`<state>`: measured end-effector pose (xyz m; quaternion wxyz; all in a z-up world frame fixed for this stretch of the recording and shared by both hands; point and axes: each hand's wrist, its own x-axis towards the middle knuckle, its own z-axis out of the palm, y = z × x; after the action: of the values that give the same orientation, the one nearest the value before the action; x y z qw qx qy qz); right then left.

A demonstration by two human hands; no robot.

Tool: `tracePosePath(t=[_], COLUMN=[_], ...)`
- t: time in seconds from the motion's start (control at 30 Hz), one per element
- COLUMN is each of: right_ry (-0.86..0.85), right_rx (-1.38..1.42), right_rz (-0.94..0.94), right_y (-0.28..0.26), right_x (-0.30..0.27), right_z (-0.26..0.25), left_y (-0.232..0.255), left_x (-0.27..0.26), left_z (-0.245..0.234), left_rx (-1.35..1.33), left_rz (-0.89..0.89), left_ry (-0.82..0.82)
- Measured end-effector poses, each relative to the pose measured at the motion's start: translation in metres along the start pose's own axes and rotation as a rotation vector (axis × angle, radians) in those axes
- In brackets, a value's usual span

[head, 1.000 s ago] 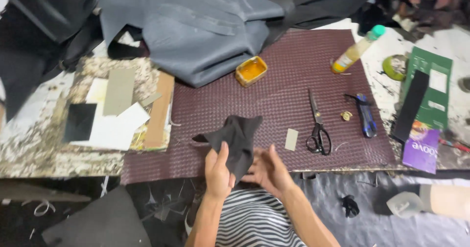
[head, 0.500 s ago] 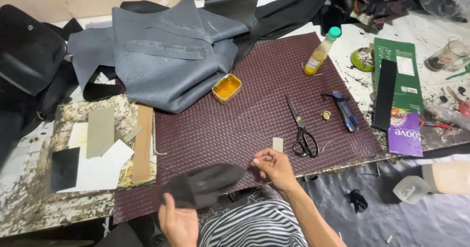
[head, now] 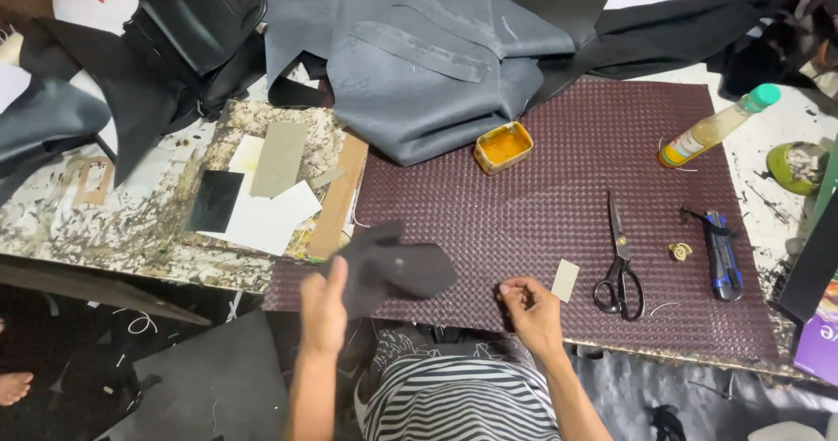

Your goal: Applying adhesive to leather pieces and assembling them on a workbench

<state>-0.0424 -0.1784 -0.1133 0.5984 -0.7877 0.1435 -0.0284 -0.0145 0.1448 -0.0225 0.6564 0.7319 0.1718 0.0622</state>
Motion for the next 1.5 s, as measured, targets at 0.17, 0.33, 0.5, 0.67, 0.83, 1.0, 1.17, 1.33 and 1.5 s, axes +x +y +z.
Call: tracePosePath(t=[0.17,0.33,0.5,0.67,0.83,1.0,1.17,1.33,1.5], right_ry=[-0.005,0.013,0.023,0.01,0.077,0.03,0.05,0.049,0.05], right_rx=[0.09,0.015,-0.023,-0.026,-0.097,-0.085,-0.05,-0.086,-0.103], right_rz=[-0.043,-0.096,-0.148,-0.178,-0.234,-0.284,-0.326,-0.356,-0.504], right_y=[0.009,0.012,0.017,0.012,0.015,0.013,0.004,-0.001,0.0], right_x=[-0.002,-0.007,-0.004,-0.006,-0.002,-0.004,-0.006,-0.006,-0.007], right_z=[-0.002,0.0,-0.001,-0.003,0.002,0.002,-0.003,-0.005,-0.006], left_y=[0.063,0.11,0.079,0.04,0.019,-0.068,-0.08,-0.097,-0.104], left_x=[0.104,0.219,0.311,0.322,0.206,0.054,0.025,0.032,0.032], left_z=[-0.067,-0.131,-0.188,-0.204,-0.075,0.079,0.111,0.107,0.108], left_rx=[-0.159,-0.506,-0.748,-0.882,-0.172,0.49,0.924,0.831,0.743], left_rz=[0.257,0.427,0.596,0.16,0.207,0.759,0.774,0.87,0.969], left_ry=[0.264,0.646,0.548,0.185,0.018,-0.632,-0.421,-0.369,-0.32])
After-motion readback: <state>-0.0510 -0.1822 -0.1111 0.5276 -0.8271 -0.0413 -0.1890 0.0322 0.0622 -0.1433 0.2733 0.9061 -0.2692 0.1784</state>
